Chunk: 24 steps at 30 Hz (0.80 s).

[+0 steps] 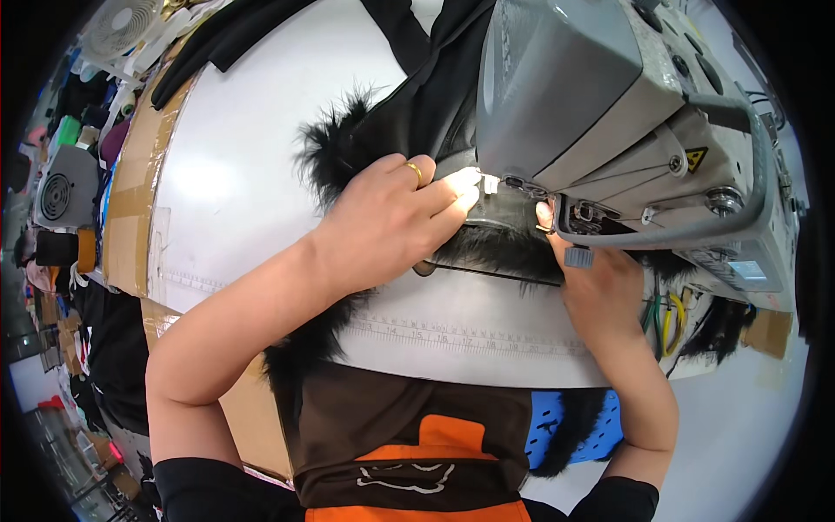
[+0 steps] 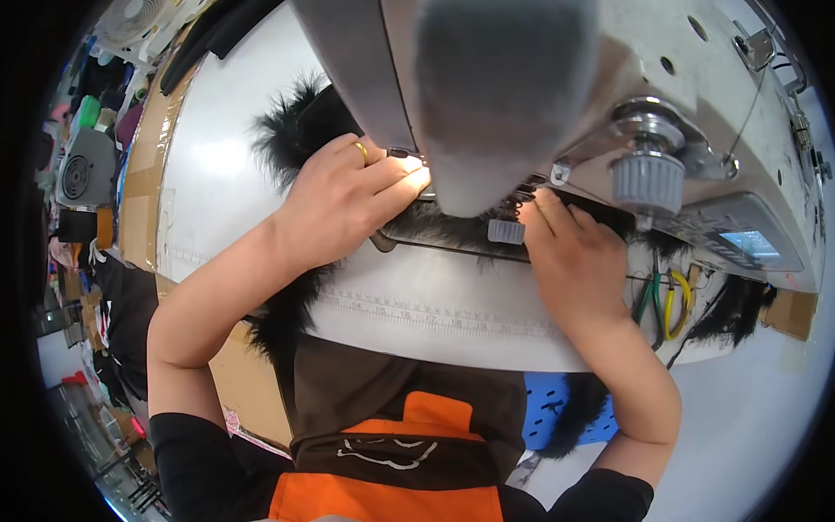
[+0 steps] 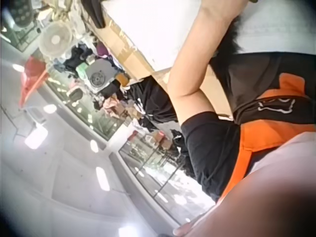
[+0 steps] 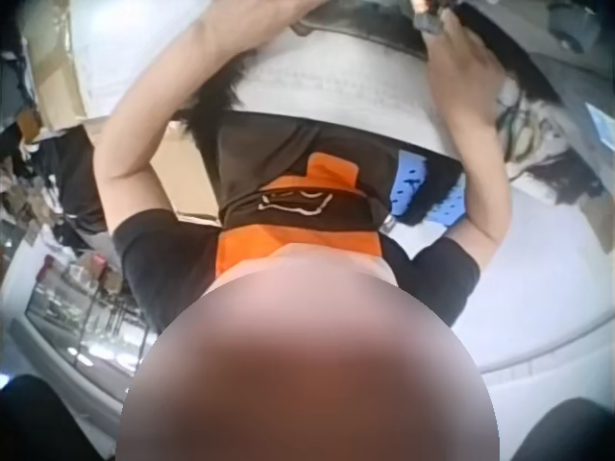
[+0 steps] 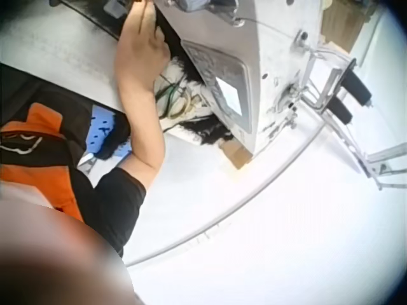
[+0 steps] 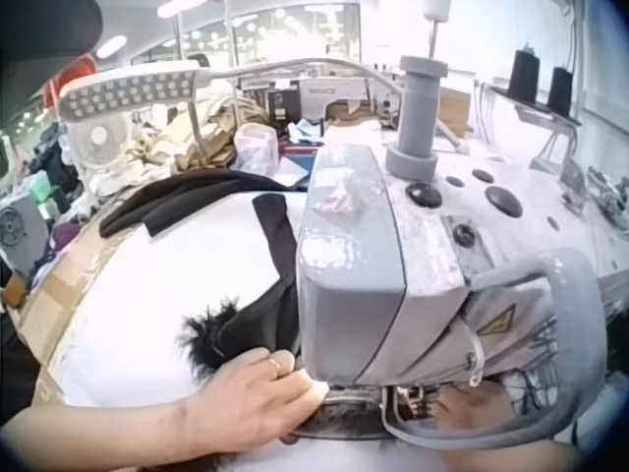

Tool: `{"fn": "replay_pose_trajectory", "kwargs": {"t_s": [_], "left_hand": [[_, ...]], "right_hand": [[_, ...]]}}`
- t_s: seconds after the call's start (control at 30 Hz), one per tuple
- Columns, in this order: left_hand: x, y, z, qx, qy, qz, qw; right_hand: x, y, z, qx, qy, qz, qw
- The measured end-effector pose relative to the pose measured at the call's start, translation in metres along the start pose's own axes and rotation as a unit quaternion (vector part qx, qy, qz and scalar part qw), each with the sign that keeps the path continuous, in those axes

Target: Sewing faux fur trim onto black fabric using an industrial sewing machine and trimming it with scissors.

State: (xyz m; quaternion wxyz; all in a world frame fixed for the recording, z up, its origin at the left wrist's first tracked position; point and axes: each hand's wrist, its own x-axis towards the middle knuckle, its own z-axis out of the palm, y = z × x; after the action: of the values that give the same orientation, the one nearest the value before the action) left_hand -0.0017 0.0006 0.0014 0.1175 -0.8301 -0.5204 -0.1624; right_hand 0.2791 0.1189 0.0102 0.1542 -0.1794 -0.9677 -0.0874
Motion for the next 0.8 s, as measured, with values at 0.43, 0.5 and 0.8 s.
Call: {"fn": "replay_pose_trajectory", "kwargs": {"t_s": [0.43, 0.5, 0.8], "left_hand": [[0.008, 0.0032, 0.0059, 0.008, -0.006, -0.009, 1.0], [0.0065, 0.0025, 0.0055, 0.008, -0.017, -0.009, 1.0], [0.0069, 0.0013, 0.0087, 0.011, -0.002, -0.004, 1.0]], "right_hand": [[0.0009, 0.006, -0.002, 0.022, -0.005, 0.026, 0.999], [0.0014, 0.0053, -0.0002, 0.022, -0.015, 0.03, 0.999], [0.0024, 0.0054, -0.0012, 0.014, -0.038, 0.036, 0.999]]}}
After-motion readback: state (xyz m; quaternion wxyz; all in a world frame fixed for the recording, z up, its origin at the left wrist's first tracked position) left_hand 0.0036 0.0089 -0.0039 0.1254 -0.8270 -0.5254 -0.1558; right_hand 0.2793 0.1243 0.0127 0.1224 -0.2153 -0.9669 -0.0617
